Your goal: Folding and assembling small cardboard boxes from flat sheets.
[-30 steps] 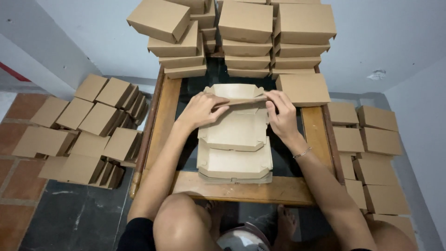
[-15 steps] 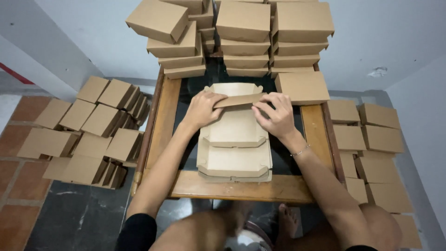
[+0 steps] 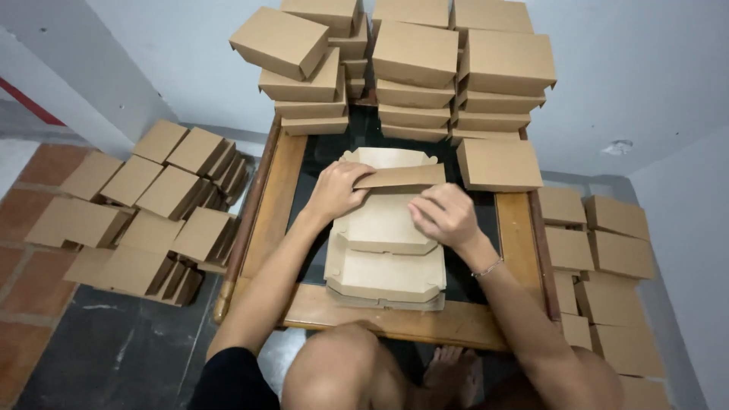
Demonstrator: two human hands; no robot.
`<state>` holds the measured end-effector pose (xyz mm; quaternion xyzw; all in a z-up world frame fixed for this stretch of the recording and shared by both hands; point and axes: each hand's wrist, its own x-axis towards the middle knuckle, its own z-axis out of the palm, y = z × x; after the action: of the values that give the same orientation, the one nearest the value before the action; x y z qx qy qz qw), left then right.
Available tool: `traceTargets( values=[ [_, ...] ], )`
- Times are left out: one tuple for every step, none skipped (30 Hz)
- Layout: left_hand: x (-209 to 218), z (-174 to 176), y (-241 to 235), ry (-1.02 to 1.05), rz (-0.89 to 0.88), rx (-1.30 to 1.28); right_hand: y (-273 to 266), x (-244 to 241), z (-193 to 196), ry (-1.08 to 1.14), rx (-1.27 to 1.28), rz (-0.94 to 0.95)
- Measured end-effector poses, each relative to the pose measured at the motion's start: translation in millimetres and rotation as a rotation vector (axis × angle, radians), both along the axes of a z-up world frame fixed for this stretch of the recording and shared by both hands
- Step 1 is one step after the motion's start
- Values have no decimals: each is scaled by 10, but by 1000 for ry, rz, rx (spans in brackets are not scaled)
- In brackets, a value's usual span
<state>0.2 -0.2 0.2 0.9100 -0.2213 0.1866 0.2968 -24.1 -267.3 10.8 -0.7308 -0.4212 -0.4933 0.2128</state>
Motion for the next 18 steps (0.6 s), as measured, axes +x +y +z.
traceTargets(
  values=[
    [-13, 30, -6, 13, -4, 0, 19, -29, 17, 96, -71, 33],
    [-15, 68, 18, 22, -5, 4, 66, -40, 29, 189, -139, 69],
    [-17, 1, 6, 18, 4, 2, 108, -146, 160, 184, -141, 78],
    [25, -34, 5, 11, -2, 38, 160, -227, 305, 341, -201, 69],
    [73, -69, 1, 4, -8, 74, 206, -304, 448, 498, -261, 60],
    [50, 6, -9, 3, -8, 76, 235, -328, 569, 497, -259, 61],
    [31, 72, -23, 8, -11, 123, 260, -347, 682, 697, -377, 28],
    [-20, 109, -48, 20, -16, 168, 275, -396, 774, 905, -497, -6],
    [-56, 145, -53, 27, -17, 168, 294, -427, 829, 913, -497, -4],
    [-74, 194, -70, 18, -29, 229, 303, -451, 894, 1015, -515, -18],
    [-96, 246, -89, 9, -41, 289, 310, -477, 962, 1117, -533, -32],
    [-84, 231, -95, 14, -44, 288, 296, -482, 936, 1123, -533, -33],
    [-75, 220, -102, 61, -49, 304, 281, -491, 914, 1177, -599, -53],
    [-17, 238, -106, 98, -54, 323, 270, -467, 908, 1221, -661, -78],
    [7, 303, -88, 91, -58, 325, 282, -462, 891, 1217, -656, -83],
    [11, 349, -82, 172, -104, 277, 284, -472, 866, 1213, -678, -93],
    [17, 393, -74, 254, -150, 228, 287, -480, 838, 1209, -700, -102],
    [18, 438, -68, 260, -148, 226, 274, -464, 761, 1213, -703, -98]
  ],
)
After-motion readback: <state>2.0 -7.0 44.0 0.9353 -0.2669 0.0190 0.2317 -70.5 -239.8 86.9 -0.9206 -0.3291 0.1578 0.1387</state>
